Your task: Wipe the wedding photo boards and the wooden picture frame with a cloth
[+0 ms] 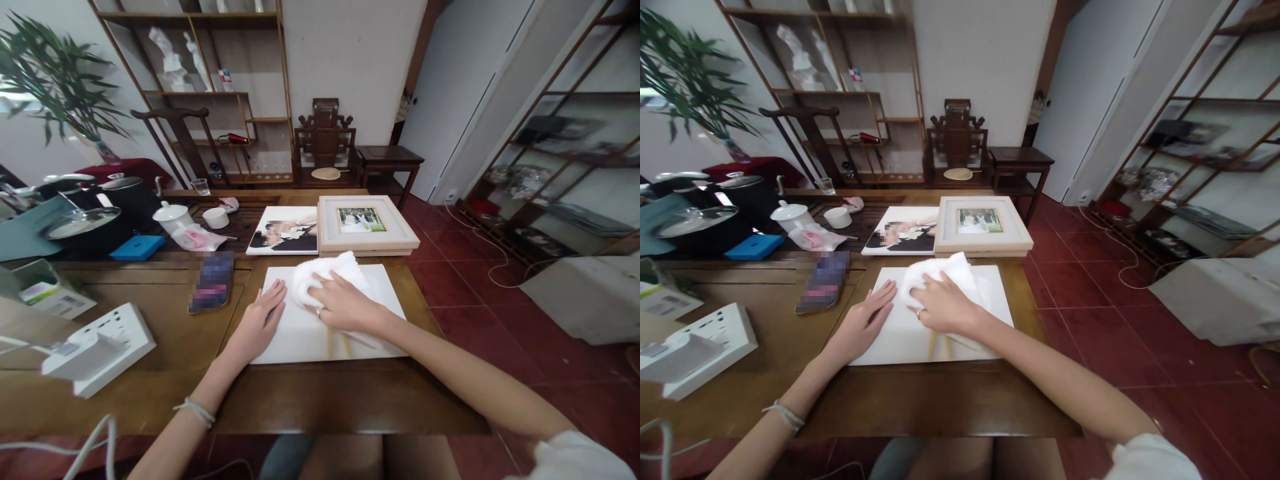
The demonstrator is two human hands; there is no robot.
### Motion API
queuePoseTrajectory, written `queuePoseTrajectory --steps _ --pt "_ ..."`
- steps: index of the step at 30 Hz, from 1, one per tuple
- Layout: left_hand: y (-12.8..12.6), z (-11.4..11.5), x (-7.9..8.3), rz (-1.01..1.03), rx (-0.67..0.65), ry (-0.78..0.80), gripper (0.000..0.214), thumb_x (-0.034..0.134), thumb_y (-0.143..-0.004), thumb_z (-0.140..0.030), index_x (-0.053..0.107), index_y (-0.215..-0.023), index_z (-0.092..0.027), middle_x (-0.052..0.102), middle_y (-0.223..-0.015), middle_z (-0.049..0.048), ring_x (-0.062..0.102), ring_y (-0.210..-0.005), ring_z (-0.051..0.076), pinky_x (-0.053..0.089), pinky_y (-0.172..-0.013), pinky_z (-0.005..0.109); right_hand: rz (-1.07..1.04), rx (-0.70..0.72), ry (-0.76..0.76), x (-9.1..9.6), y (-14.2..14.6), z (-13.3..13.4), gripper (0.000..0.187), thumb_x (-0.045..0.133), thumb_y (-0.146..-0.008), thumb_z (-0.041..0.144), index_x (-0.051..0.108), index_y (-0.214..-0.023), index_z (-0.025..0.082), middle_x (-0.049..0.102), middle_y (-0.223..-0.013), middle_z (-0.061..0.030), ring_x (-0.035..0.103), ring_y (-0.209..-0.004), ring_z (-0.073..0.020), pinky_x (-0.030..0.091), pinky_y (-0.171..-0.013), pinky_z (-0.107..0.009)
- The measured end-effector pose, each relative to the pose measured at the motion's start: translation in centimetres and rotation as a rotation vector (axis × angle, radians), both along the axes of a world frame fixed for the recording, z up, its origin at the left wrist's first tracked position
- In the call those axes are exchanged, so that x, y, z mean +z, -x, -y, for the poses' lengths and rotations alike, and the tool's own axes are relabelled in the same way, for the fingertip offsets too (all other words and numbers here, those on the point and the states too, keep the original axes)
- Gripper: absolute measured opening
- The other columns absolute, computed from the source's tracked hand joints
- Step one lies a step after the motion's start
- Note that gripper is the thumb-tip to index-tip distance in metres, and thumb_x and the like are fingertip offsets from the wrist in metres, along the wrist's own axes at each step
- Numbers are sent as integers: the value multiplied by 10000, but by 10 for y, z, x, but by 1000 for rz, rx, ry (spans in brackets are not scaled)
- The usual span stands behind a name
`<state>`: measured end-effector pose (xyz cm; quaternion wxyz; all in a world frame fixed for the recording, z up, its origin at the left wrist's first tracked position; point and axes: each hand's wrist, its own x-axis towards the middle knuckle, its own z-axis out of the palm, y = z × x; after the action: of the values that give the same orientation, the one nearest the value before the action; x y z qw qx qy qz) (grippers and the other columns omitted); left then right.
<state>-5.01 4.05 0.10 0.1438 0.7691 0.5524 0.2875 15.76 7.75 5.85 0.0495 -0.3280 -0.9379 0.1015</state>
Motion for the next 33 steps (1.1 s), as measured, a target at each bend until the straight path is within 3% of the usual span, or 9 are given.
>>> queuePoseTrajectory --steps 5,11,13,15,18,21,24,29,33 --pt "-2 5 8 196 121 -113 462 338 -933 -356 502 -1290 -113 489 -1375 129 447 -1277 219 321 -1083 402 7 -137 -55 -9 37 6 342 469 -835 215 569 -1156 149 476 -1335 -182 271 -1319 -381 167 -1016 -641" --pt "-1 9 13 338 176 -118 487 254 -957 -380 479 -1312 -134 490 -1383 92 432 -1287 209 315 -1093 391 -46 335 -97 -6 32 57 265 537 -793 258 632 -1030 183 488 -1322 -136 303 -1300 -368 187 -1038 -602" --pt "-1 8 12 288 159 -123 473 276 -952 -380 519 -1275 -136 511 -1364 94 453 -1271 215 328 -1087 396 -55 391 -83 -2 18 68 236 563 -774 278 634 -974 175 501 -1312 -129 340 -1279 -354 211 -1041 -575" --pt "-1 7 10 192 115 -100 435 323 -938 -377 597 -1186 -147 564 -1308 96 507 -1224 227 360 -1067 408 -51 334 -60 -1 3 70 244 581 -750 261 618 -968 156 531 -1274 -143 374 -1259 -338 235 -1040 -544" --pt "-2 5 5 78 62 -62 368 402 -910 -364 675 -1056 -164 616 -1239 99 570 -1153 238 387 -1048 426 -14 103 -39 0 -14 55 279 564 -732 189 583 -1003 124 580 -1178 -188 431 -1218 -316 283 -1022 -486" --pt "-2 3 0 53 46 -81 337 460 -884 -340 675 -1068 -157 631 -1215 101 566 -1159 238 378 -1057 427 43 -35 -35 6 -14 28 271 533 -754 209 557 -1013 132 621 -1064 -176 558 -1032 -303 417 -876 -420" --pt "-1 3 -1 42 36 -98 332 478 -871 -325 671 -1086 -163 645 -1193 97 566 -1159 242 387 -1050 430 76 -50 -67 13 5 0 221 488 -778 218 547 -980 150 645 -928 -129 607 -838 -274 454 -722 -364" --pt "-2 4 6 16 22 -110 309 476 -872 -309 684 -1065 -185 649 -1191 86 588 -1124 256 412 -1021 431 64 -34 -112 14 58 -37 253 442 -798 189 521 -1033 136 639 -978 -144 600 -863 -277 442 -696 -354" --pt "-3 5 11 14 -12 -99 274 466 -880 -291 714 -966 -214 693 -1093 69 635 -1024 237 495 -910 374 58 46 -118 8 78 -43 271 473 -773 153 525 -1039 149 641 -971 -123 586 -901 -276 423 -746 -359"
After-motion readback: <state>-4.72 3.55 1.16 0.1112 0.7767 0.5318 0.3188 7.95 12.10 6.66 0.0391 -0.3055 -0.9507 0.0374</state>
